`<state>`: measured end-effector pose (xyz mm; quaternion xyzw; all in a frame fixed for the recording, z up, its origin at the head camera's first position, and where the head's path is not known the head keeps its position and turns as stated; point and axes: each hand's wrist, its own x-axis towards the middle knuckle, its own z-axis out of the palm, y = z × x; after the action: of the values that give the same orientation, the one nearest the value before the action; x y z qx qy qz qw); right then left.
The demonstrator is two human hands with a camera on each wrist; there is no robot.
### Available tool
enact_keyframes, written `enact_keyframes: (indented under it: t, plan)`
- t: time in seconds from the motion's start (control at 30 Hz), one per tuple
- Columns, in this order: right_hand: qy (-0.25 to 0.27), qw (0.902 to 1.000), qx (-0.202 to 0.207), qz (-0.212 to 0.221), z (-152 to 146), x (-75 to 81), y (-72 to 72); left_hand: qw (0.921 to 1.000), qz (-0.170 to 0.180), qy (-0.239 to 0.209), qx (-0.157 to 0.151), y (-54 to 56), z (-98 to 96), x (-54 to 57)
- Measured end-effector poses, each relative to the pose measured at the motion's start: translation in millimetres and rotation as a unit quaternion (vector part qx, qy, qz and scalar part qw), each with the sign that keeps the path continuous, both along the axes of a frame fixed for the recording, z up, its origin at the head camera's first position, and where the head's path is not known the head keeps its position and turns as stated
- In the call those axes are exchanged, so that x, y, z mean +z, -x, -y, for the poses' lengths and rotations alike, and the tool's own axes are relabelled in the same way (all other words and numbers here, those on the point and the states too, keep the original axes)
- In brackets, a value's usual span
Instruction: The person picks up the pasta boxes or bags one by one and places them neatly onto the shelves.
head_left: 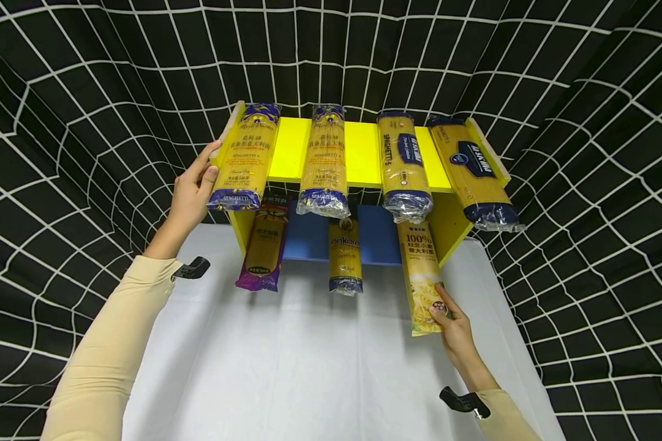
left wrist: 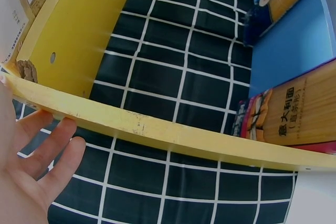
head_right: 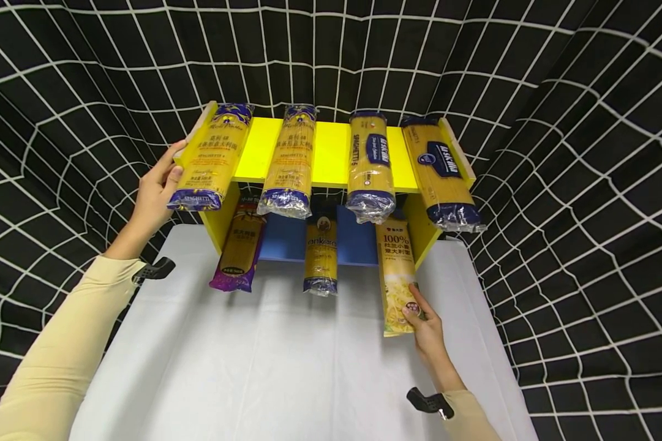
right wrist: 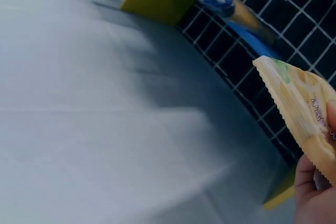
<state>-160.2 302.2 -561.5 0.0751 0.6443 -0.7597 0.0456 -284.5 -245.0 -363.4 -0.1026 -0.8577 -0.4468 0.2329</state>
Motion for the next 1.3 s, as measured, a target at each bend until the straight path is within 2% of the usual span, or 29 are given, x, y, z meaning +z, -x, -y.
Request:
enact_keyframes:
  t: [0.17, 0.43, 0.83, 1.17, 1.3]
  plan:
    - [0.017, 0.9998, -0.005, 0.012, 8, 0.4, -1.1, 1.0, -0.005, -0.001, 0.002, -0.1, 0.7, 0.0]
    - [0.011, 0.9997, -0.013, 0.02, 11, 1.8, 3.9, 1.0, 0.003, -0.001, 0.002, -1.3, 1.7, -2.3]
    - [-0.006, 0.9989, -0.028, 0.038, 12, 3.0, 20.8, 1.0, 0.006, -0.003, -0.001, -1.1, 0.2, -1.7]
    - [-0.049, 0.9985, 0.001, 0.023, 4, 3.4, 24.4, 1.0, 0.006, -0.003, -0.002, -0.2, -0.5, -1.4]
    - [-0.051, 0.9984, 0.005, 0.023, 1, 4.7, 24.0, 1.0, 0.002, -0.002, -0.003, 0.0, -0.3, -1.8]
